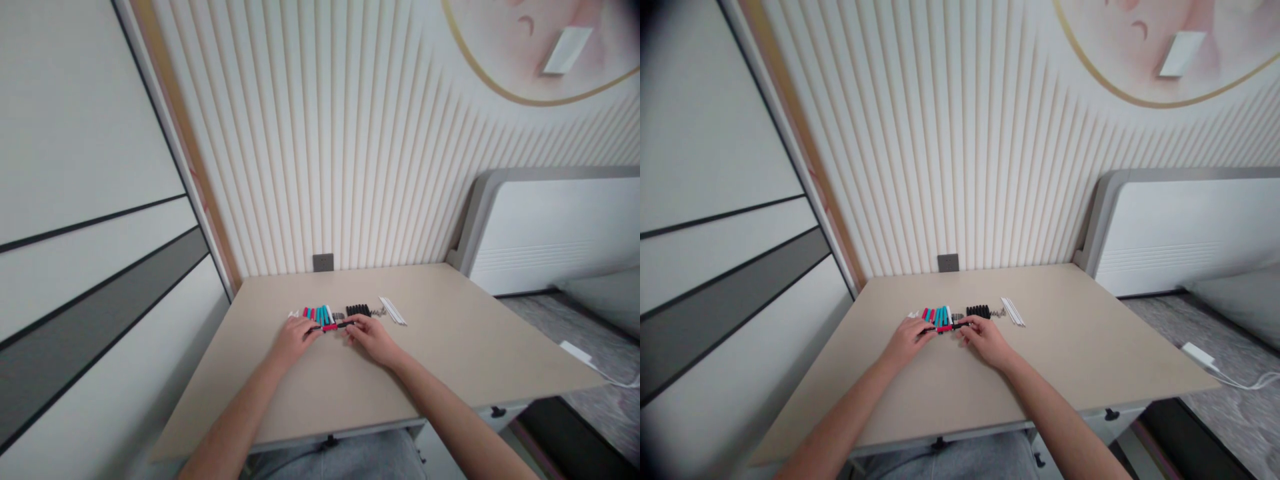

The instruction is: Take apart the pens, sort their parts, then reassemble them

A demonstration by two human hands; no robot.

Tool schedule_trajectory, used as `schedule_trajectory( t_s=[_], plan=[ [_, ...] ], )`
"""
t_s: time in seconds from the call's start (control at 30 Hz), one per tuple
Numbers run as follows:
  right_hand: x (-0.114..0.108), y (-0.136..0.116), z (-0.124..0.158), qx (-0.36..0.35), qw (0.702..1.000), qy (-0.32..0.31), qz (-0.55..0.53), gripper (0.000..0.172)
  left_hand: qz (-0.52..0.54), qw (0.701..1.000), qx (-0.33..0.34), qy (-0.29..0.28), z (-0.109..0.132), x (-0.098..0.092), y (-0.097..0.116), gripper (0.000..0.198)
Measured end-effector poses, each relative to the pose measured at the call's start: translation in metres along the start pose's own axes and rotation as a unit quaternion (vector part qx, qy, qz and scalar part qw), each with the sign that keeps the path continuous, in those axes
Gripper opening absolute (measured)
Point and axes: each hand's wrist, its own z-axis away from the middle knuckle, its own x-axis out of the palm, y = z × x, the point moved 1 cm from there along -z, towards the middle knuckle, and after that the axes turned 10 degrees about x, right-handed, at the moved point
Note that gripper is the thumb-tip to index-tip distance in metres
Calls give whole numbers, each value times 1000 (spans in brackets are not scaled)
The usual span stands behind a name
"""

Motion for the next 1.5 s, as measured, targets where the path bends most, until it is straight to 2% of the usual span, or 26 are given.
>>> schedule_trajectory(
  t_s=[0.2,0.3,0.4,0.53,0.73,1.03,1.27,1.43,1.5],
  plan=[
    [-1,5,-3,27,997,20,75,54,-4,1000,13,8,-3,-6,5,25],
    [-4,4,-4,-6,994,60,95,41,-7,1000,5,25,-4,-8,5,26],
    [-8,2,-3,-42,988,82,124,36,-4,1000,0,29,-3,-8,2,25],
    [-10,0,-3,-48,982,99,151,24,9,1000,-2,25,-3,-7,3,23],
    [-11,1,-5,-42,981,122,145,23,32,999,5,33,-4,-12,3,24],
    [-13,3,-5,-48,979,121,159,24,21,998,-30,55,1,-8,-9,28],
    [-14,1,-3,-22,977,106,185,49,43,998,-14,47,-2,-14,-3,31],
    [-15,0,-3,-57,977,125,162,30,44,998,-20,49,-2,-15,-2,30],
    [-15,0,-3,-69,977,127,157,29,45,998,-19,49,-2,-15,-2,29]
  ],
)
